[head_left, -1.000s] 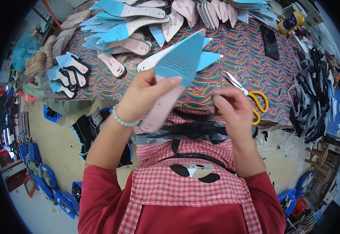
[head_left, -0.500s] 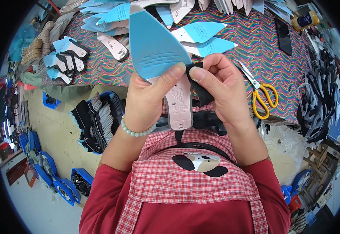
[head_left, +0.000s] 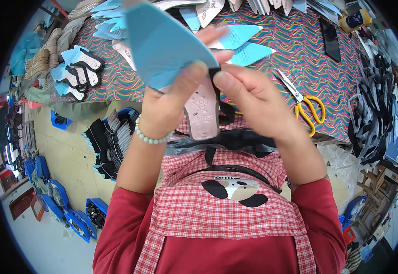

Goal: The person repeatedly picks up light blue shoe insoles and black elastic straps from a table. They wrap the elastic strap around the perimeter of each insole and trim the excess strap with yellow-handled scissors. The finished units are placed into a blue bin on the floor.

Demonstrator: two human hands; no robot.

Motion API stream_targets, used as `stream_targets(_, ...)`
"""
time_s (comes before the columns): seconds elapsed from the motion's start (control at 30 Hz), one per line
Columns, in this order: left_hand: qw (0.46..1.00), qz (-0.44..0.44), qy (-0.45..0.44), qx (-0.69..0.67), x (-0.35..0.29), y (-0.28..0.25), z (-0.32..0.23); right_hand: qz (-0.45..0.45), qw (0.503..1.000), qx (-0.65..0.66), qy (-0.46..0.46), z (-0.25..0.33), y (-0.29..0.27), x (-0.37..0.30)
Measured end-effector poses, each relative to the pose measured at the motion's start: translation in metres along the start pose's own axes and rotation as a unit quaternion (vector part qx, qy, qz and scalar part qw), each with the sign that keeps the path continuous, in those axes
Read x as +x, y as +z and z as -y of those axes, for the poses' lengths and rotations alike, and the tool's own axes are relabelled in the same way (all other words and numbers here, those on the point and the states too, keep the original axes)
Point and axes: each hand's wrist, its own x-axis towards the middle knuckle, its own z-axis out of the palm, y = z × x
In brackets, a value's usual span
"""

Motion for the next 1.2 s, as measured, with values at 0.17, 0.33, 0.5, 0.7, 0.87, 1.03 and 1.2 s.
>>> stream_targets(0.17,0.995,-0.083,-0.043,-0.038,-0.011,0.002,-0.009,-0.147,0.970,0.194,-0.001,-0.002,0.034,-0.015)
stream_targets(0.33,0.993,-0.096,-0.030,-0.066,-0.016,0.004,-0.019,-0.187,0.975,0.092,-0.080,-0.017,0.028,-0.029)
stream_targets(0.5,0.987,-0.130,-0.047,-0.084,-0.017,0.009,-0.022,-0.155,0.985,0.077,-0.011,-0.006,0.027,-0.037)
stream_targets(0.7,0.984,-0.151,-0.090,-0.034,-0.007,0.017,-0.020,-0.096,0.989,0.017,0.114,0.006,0.027,-0.033)
stream_targets(0.87,0.975,-0.120,-0.092,0.166,-0.022,0.016,0.007,-0.234,0.920,-0.294,-0.110,-0.027,0.024,-0.023)
stream_targets(1.03,0.962,-0.147,-0.140,-0.181,-0.029,0.013,0.005,-0.189,0.936,-0.288,-0.078,-0.037,-0.018,-0.039)
stream_targets(1.2,0.982,-0.042,-0.123,-0.135,-0.046,0.019,0.016,-0.199,0.943,-0.260,-0.059,0.001,-0.001,-0.018)
